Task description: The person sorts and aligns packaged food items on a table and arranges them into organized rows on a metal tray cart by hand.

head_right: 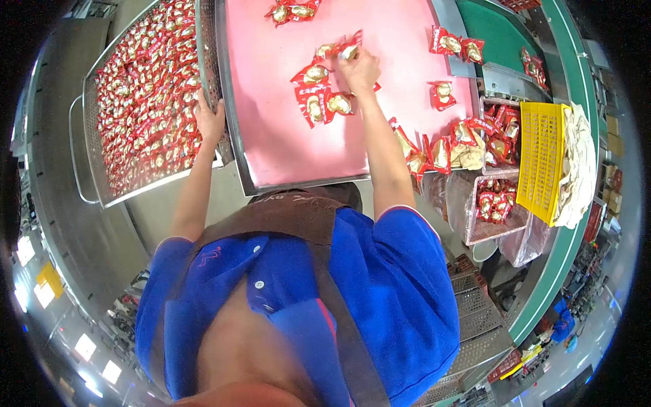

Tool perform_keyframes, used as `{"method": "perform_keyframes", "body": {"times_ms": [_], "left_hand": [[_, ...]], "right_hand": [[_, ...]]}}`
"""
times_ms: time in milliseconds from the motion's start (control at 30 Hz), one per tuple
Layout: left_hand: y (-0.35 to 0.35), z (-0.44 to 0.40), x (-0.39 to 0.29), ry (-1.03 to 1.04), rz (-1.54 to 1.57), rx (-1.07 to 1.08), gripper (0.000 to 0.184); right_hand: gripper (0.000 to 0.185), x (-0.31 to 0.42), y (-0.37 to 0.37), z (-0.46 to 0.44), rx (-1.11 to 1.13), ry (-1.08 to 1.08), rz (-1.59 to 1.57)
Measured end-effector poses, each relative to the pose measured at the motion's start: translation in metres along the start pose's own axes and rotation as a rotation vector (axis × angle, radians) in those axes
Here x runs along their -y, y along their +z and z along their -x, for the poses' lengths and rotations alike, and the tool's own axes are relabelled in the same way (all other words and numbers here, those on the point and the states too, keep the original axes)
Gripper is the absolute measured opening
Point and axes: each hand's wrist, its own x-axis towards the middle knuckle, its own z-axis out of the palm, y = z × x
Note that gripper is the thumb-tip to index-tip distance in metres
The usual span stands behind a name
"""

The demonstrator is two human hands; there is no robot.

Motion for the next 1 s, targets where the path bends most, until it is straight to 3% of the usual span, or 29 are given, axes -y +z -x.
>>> {"method": "perform_keyframes", "body": {"times_ms": [33, 67, 133, 200, 233, 267, 300, 333, 367, 433, 467, 500, 567, 600, 700, 800, 900, 933, 1000], "left_hand": [[0.004, -0.001, 0.006, 0.055, -0.031, -0.045, 0.081], [0.010, 0.002, 0.012, 0.110, -0.056, -0.087, 0.082], [0.013, 0.007, 0.012, 0.149, -0.083, -0.202, 0.080], [0.008, 0.011, 0.003, 0.263, -0.086, -0.280, 0.069], [0.003, 0.014, -0.002, 0.265, -0.079, -0.272, 0.069], [0.000, 0.018, -0.007, 0.379, -0.124, -0.219, 0.061], [0.000, 0.022, -0.012, 0.493, -0.168, -0.170, 0.053], [0.008, 0.028, -0.019, 0.556, -0.068, -0.100, 0.048], [0.019, 0.037, -0.030, 0.616, 0.031, -0.029, 0.044], [0.038, 0.062, -0.074, 0.742, 0.213, 0.134, 0.044], [0.046, 0.075, -0.098, 0.785, 0.208, 0.188, 0.045], [0.055, 0.087, -0.120, 0.826, 0.205, 0.240, 0.047], [0.078, 0.101, -0.150, 0.781, 0.232, 0.246, 0.051], [0.091, 0.101, -0.155, 0.777, 0.227, 0.241, 0.051], [0.106, 0.101, -0.157, 0.681, 0.126, 0.282, 0.053], [0.105, 0.107, -0.136, 0.635, 0.231, 0.304, 0.051], [0.088, 0.122, -0.099, 0.714, 0.244, 0.388, 0.061], [0.079, 0.127, -0.097, 0.710, 0.239, 0.388, 0.061], [0.061, 0.124, -0.106, 0.699, 0.337, 0.319, 0.052]], "right_hand": [[0.045, 0.000, -0.014, -0.001, -0.002, 0.044, -0.254], [0.045, -0.003, -0.032, 0.007, -0.003, 0.054, -0.242], [0.040, 0.002, -0.084, 0.041, -0.237, 0.009, -0.483], [0.043, -0.032, -0.147, 0.089, -0.224, 0.072, -0.289], [0.044, -0.115, -0.157, 0.112, -0.365, 0.036, -0.034], [0.058, -0.108, -0.209, 0.138, -0.341, 0.085, 0.063], [0.071, -0.136, -0.273, 0.176, -0.626, 0.529, 0.142], [0.073, -0.130, -0.286, 0.194, -0.829, 0.465, 0.846], [0.073, -0.129, -0.287, 0.195, -0.830, 0.466, 0.848], [0.053, -0.135, -0.285, 0.195, -0.720, -0.023, 0.891], [0.047, -0.121, -0.256, 0.190, -0.409, 0.300, 0.455], [0.043, -0.097, -0.214, 0.183, -0.298, 0.329, 0.143], [0.048, -0.052, -0.136, 0.168, 0.096, 0.113, 0.114], [0.060, -0.031, -0.109, 0.160, 0.163, -0.398, 0.209], [0.066, 0.016, -0.049, 0.143, 0.145, -0.352, 0.241], [0.062, 0.009, -0.029, 0.136, 0.115, -0.279, 0.289], [0.056, -0.005, -0.024, 0.153, 0.208, 0.189, -0.703], [0.056, -0.014, -0.030, 0.161, 0.213, 0.189, -0.707], [0.046, -0.025, -0.050, 0.182, 0.601, 0.765, -0.724]]}}
